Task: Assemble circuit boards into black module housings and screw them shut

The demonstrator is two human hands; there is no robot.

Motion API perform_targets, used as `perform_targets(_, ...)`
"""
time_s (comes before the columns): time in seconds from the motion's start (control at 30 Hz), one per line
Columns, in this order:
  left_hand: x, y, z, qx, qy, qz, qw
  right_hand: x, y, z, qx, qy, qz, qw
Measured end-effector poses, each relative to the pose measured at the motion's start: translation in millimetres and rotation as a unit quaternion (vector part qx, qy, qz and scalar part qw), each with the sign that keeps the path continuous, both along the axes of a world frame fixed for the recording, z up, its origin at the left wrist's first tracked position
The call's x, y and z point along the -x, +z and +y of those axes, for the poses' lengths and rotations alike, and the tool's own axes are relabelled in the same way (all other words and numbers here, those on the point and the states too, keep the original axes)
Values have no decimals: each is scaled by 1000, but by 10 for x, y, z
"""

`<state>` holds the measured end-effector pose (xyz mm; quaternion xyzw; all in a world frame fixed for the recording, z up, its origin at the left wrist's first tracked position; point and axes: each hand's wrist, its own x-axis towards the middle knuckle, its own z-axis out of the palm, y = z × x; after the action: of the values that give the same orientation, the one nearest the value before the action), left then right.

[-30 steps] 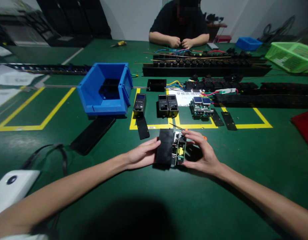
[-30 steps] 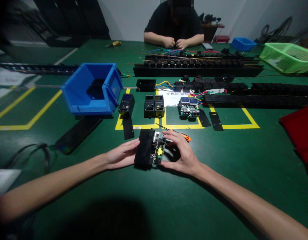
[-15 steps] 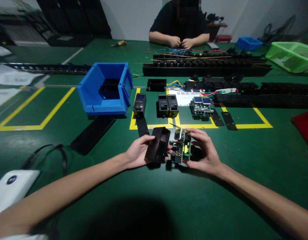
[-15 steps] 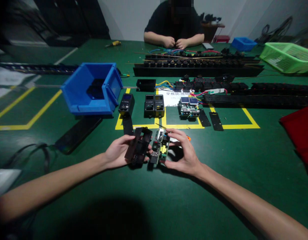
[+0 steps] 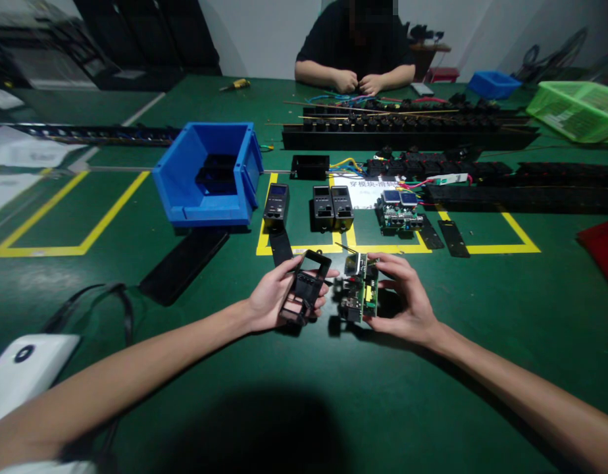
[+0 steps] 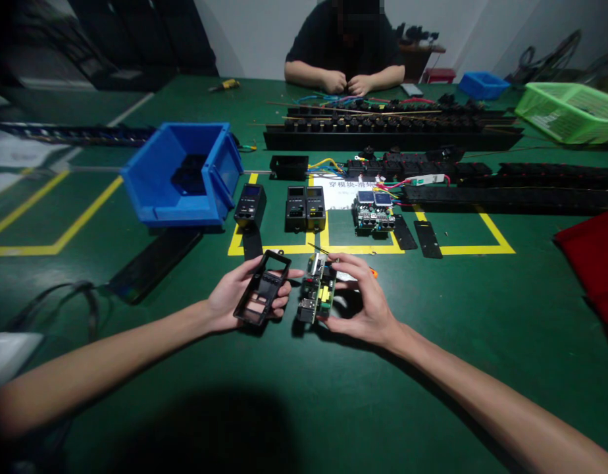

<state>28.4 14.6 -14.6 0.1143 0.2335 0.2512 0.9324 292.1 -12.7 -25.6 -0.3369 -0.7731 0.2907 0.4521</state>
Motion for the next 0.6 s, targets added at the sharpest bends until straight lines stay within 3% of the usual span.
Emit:
perform_targets(0.27,-9,20,-6,-4,-1,-11,1000,0,7,-1,-5,-4,-14,1000)
perform_targets(0.6,-25,-69,-32,-40,8,-23,999,-4,12,2,-13,9,-29,999)
